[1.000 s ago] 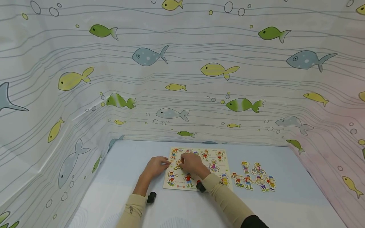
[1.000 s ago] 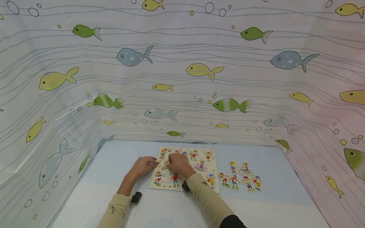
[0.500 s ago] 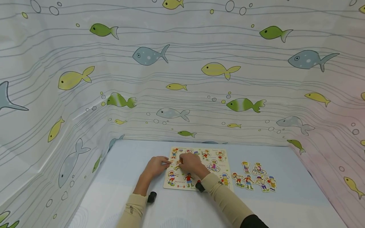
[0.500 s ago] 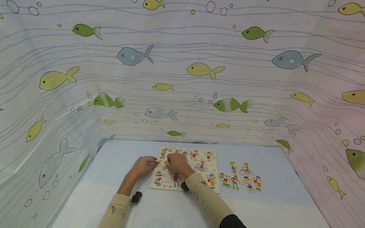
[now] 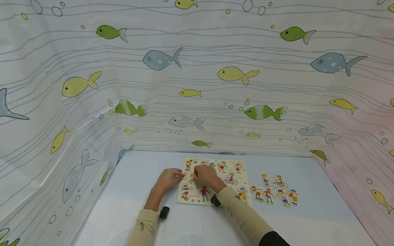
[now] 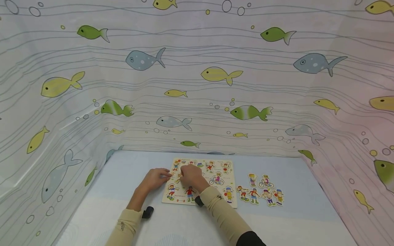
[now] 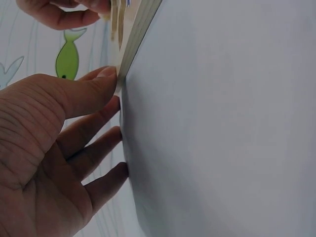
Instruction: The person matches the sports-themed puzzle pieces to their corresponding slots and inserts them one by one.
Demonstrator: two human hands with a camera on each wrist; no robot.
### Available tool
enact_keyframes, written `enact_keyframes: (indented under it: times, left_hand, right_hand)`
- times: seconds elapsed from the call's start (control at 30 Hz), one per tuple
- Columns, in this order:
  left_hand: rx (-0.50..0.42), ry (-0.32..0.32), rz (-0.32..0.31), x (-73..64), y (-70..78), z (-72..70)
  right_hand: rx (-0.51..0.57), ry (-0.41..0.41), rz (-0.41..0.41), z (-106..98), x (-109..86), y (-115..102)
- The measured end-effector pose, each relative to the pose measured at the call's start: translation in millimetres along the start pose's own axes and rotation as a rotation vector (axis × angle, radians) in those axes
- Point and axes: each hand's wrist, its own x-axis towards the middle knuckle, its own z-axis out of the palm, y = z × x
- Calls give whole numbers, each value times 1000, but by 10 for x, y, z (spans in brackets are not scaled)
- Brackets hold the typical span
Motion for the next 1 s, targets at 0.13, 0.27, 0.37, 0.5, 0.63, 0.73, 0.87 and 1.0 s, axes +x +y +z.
enact_keyframes:
  times: [0.13, 0.27, 0.37, 0.5, 0.63, 0.73, 0.87, 1.0]
  left_hand:
    - [-19, -3, 4, -1, -2, 4]
    - [-22, -4, 3, 0, -1, 5]
    - [-14, -4, 1, -2, 6, -5]
    - [-12, -4, -1, -3, 10, -12]
    - [-12, -6, -3, 7, 17, -9]
    - [-13, -3, 5, 17, 17, -7]
    - [-13, -3, 8, 21, 12, -2]
    - [-10, -17, -20, 16, 15, 5]
  right_hand:
    - [7, -4, -3, 3, -4, -2]
    - [23, 5, -11, 18, -5, 3]
    - [33, 10, -11, 29, 3, 8]
    - [39, -3, 1, 47, 25, 24]
    - [52, -24, 6, 50, 30, 68]
    - [91, -37, 10, 14, 23, 100]
    - [118, -36, 12, -64, 4, 131]
    - [113, -22, -2, -143, -23, 155]
